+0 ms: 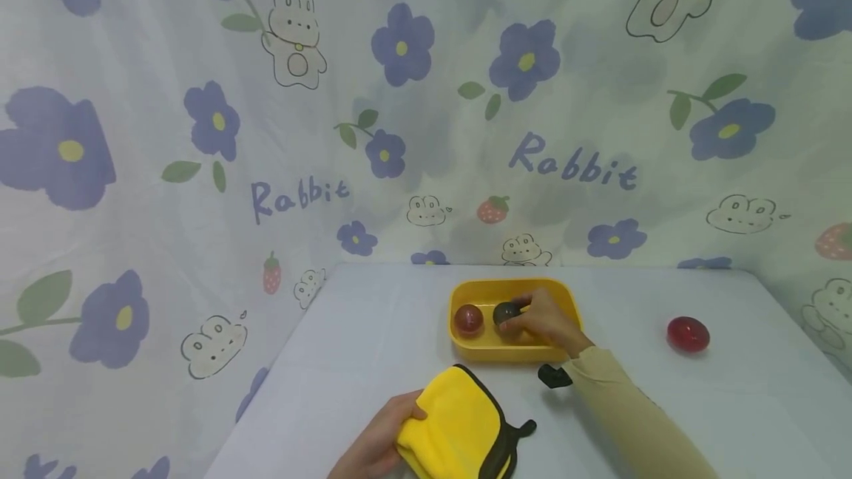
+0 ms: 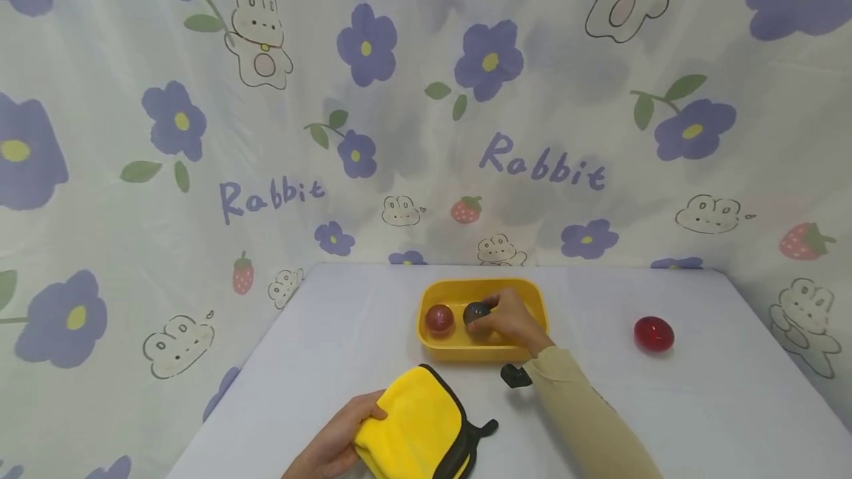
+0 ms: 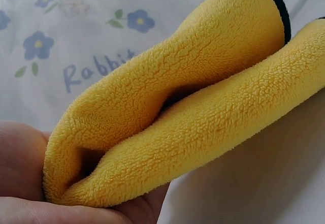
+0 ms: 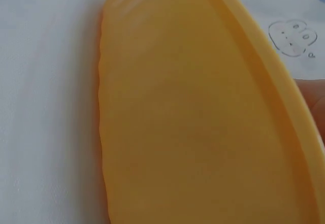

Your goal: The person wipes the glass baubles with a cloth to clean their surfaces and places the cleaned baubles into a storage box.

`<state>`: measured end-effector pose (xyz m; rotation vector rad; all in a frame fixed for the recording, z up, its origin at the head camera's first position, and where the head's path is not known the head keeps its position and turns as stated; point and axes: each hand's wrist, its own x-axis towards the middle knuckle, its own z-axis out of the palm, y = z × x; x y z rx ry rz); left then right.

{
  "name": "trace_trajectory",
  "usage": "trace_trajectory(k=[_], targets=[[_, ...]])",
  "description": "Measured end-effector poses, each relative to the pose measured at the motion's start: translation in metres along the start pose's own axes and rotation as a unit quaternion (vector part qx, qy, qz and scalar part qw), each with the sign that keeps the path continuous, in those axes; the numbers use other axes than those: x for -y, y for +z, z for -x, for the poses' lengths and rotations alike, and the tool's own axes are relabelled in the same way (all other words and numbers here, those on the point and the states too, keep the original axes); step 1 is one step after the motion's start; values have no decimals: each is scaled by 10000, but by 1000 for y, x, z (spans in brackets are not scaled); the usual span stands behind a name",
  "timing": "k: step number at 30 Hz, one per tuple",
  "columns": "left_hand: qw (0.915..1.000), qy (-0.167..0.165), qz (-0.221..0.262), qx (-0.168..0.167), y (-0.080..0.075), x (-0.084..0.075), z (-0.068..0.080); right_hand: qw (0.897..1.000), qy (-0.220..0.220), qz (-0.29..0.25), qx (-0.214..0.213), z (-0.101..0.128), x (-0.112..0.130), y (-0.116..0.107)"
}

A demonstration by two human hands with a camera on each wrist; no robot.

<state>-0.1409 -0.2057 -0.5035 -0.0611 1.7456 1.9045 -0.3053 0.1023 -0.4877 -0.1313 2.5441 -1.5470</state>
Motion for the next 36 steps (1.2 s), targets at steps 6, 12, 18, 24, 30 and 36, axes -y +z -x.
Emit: trace_trajectory(k=[6, 12, 18, 24, 30, 36], targets=[[10000, -27, 39, 13, 4, 0, 2, 9997, -18, 229, -71, -1, -3, 3], [10000, -37, 43, -5, 7, 1, 0, 9995, -49, 310, 25, 1, -2, 1], [9997, -155, 28, -174, 9, 3, -1, 9996, -154, 216, 60, 8, 2, -15], [9999, -124, -83, -87, 9, 4, -1, 9971, -478, 333, -499, 27, 3, -55], [9999, -99, -56, -38, 11, 5, -2, 9914, -639, 382, -1076, 69, -11, -107], [9999, -115, -48, -56, 10, 6, -1, 9847, -424, 764, -1509, 101, -41, -163]])
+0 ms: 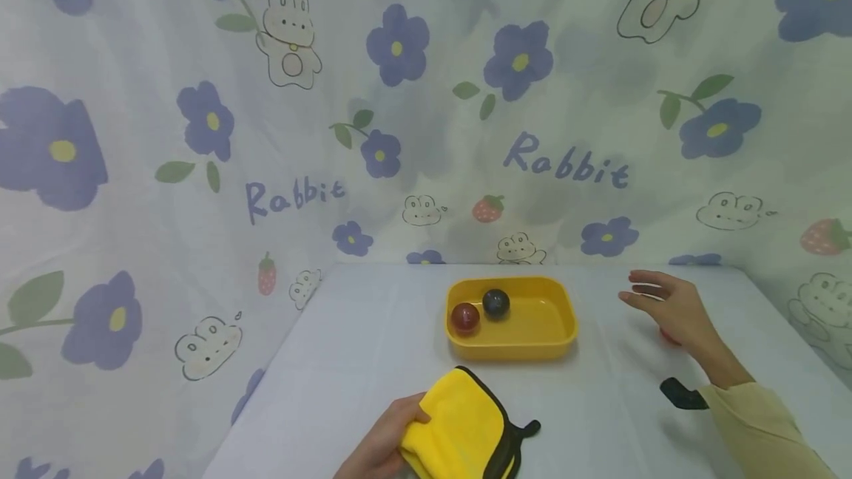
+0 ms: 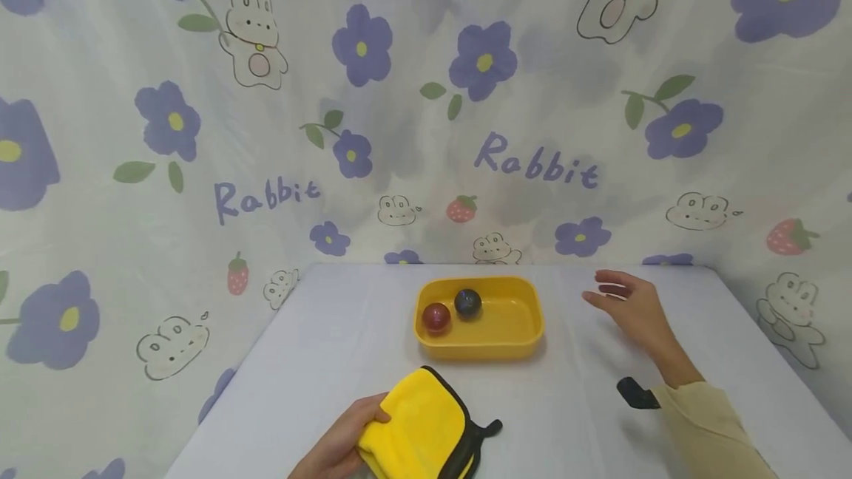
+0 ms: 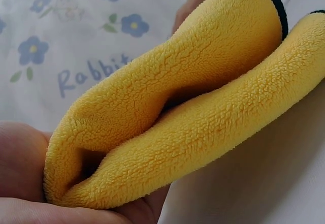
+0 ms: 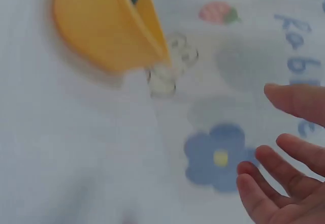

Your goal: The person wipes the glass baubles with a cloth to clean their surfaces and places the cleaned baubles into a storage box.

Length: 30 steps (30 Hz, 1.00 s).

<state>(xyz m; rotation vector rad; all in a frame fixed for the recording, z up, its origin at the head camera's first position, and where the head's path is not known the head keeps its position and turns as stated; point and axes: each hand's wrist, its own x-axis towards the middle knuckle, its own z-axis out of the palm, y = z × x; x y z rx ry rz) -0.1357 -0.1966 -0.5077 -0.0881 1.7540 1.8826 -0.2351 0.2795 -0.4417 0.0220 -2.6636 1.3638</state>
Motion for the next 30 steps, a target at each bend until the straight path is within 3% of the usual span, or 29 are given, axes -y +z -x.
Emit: trace_trajectory(k=[8, 15, 21, 30], targets=[[9998, -48, -97, -140, 2, 0, -3, 9965, 630, 455, -325, 13, -66, -48], [9996, -112, -134, -235, 2, -1, -4, 9917, 1101, 637, 173, 16, -104, -59], [9996, -59, -99, -270, 3, 0, -4, 9913, 959, 648, 625, 13, -117, -56], [9997, 14, -97, -202, 4, 3, -5, 9863, 898, 888, 1066, 10, -115, -46]])
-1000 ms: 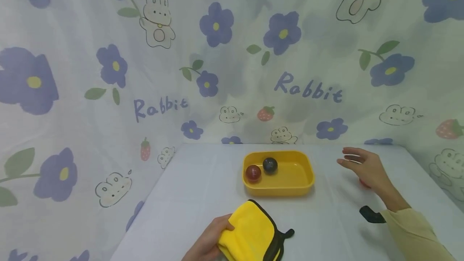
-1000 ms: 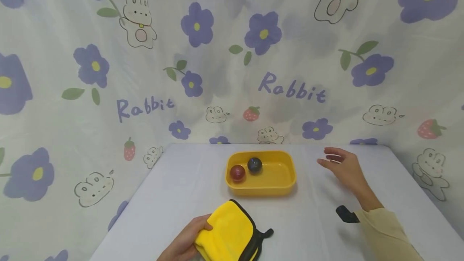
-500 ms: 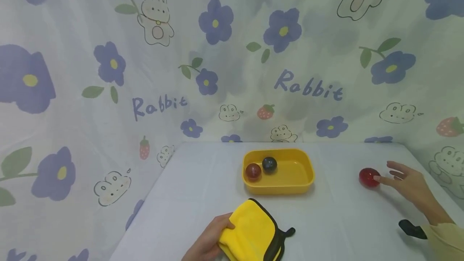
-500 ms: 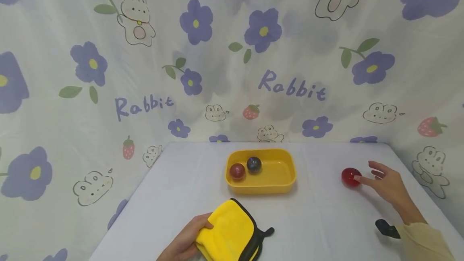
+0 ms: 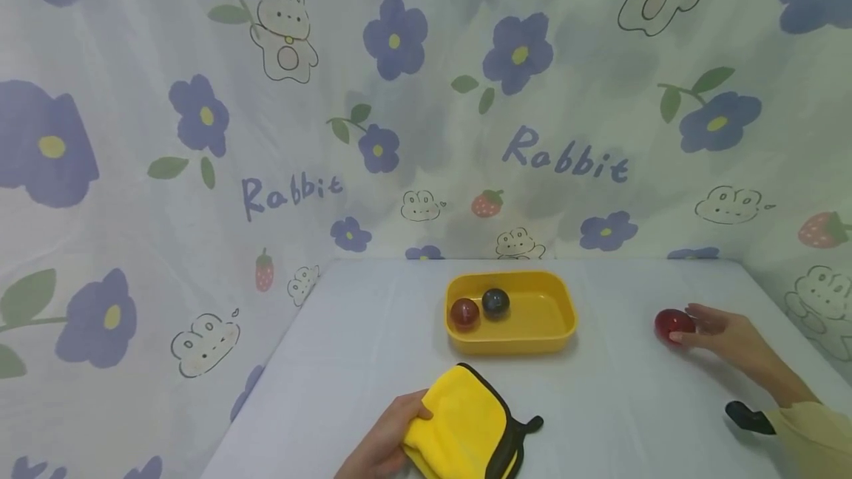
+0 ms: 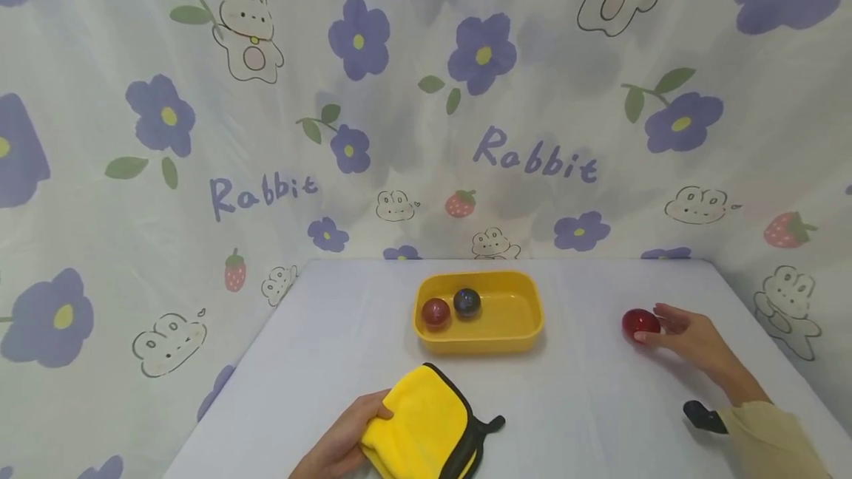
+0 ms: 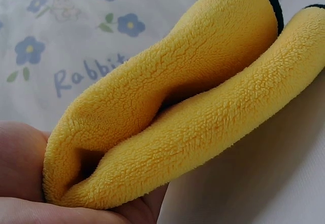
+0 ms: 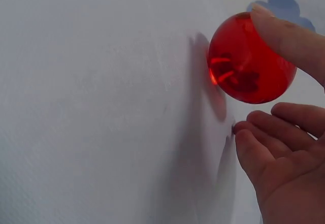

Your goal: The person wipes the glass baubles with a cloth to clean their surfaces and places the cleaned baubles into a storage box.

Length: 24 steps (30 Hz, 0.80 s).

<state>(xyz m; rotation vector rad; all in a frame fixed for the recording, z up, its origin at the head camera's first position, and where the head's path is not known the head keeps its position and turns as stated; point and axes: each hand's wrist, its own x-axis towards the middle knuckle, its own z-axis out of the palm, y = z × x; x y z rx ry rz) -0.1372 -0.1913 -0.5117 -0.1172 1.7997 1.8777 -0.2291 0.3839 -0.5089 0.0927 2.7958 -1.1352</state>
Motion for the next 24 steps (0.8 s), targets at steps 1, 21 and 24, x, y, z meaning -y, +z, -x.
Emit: trace_trajectory(k=[1, 21, 24], targets=[[10000, 7, 2, -9, 0, 0, 0, 10000, -23, 41, -9, 0, 1, 2], [9998, 99, -25, 149, 3, -9, 4, 9993, -232, 287, -91, 11, 32, 17], [9993, 259, 16, 255, 4, -15, 6, 9994, -296, 177, -10, 14, 41, 22]])
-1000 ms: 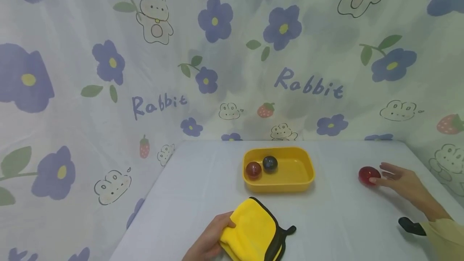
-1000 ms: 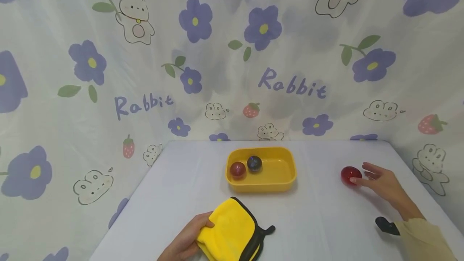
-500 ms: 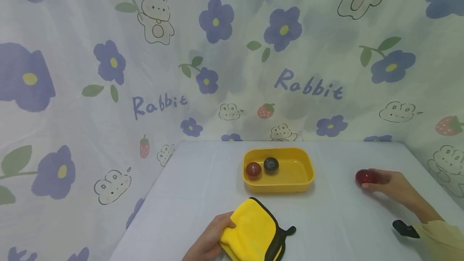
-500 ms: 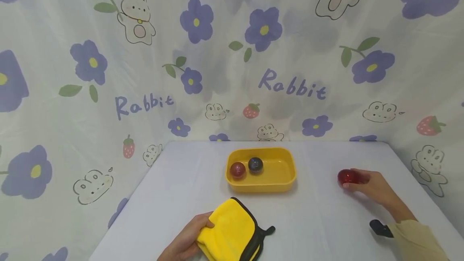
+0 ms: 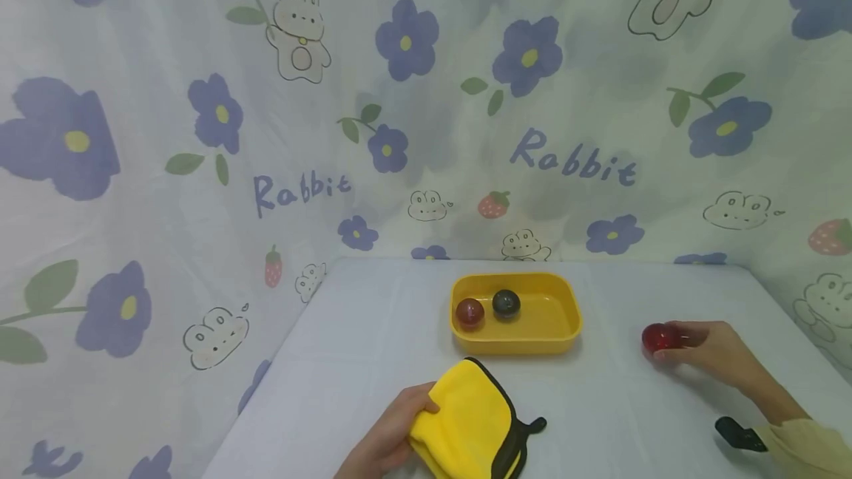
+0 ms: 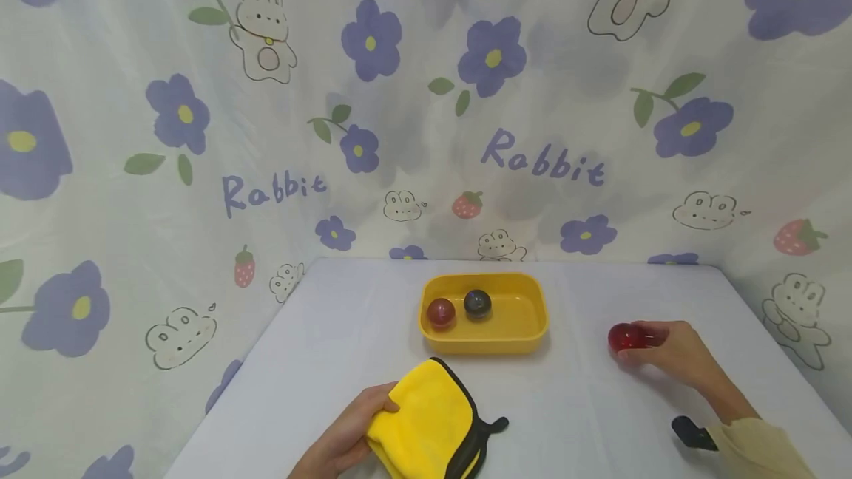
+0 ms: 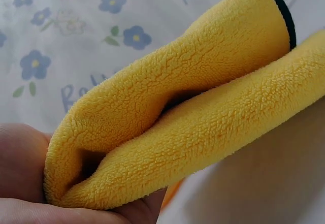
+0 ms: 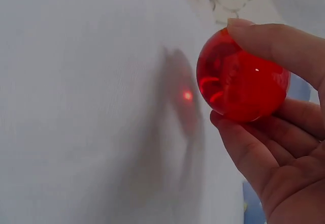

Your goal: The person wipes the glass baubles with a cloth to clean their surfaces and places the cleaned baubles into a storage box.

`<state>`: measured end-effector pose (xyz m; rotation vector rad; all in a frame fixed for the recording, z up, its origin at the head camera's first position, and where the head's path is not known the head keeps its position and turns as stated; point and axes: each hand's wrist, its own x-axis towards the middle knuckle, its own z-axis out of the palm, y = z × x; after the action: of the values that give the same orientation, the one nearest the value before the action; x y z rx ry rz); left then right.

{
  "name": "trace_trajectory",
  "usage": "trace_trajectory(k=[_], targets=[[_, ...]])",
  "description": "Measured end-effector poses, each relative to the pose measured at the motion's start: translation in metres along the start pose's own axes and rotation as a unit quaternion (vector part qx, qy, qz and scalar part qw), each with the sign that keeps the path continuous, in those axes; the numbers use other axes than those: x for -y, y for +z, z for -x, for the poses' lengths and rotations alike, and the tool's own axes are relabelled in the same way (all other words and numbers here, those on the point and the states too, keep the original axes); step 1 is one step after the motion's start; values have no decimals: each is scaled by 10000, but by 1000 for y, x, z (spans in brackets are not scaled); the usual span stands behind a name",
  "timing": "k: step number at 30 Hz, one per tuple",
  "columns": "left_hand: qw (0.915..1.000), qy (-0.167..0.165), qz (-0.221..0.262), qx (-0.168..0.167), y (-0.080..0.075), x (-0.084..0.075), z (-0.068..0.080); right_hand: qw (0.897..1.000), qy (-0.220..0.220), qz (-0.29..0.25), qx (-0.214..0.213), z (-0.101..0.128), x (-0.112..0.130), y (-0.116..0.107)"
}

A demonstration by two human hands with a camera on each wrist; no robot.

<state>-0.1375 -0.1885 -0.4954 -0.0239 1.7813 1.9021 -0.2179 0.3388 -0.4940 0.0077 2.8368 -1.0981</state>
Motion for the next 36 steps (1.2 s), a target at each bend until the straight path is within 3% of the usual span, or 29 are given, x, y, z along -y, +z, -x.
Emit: trace_trajectory(k=[10, 18, 25, 30, 36], targets=[[9959, 773, -51, 457, 6, -40, -1, 9983, -233, -517, -94, 13, 52, 6], [9899, 1354, -302, 282, 5, -90, -1, 9921, -685, -991, -342, 23, 109, 5], [9853, 1702, 35, 138, 16, -129, -6, 9794, -1166, -1602, -384, 30, 156, 8], [9798, 1969, 333, 76, 31, -143, -15, 9669, -1564, -1969, -442, 33, 183, 12], [9755, 2120, 565, -136, 52, -145, -26, 9544, -1769, -2365, -441, 38, 204, 20]])
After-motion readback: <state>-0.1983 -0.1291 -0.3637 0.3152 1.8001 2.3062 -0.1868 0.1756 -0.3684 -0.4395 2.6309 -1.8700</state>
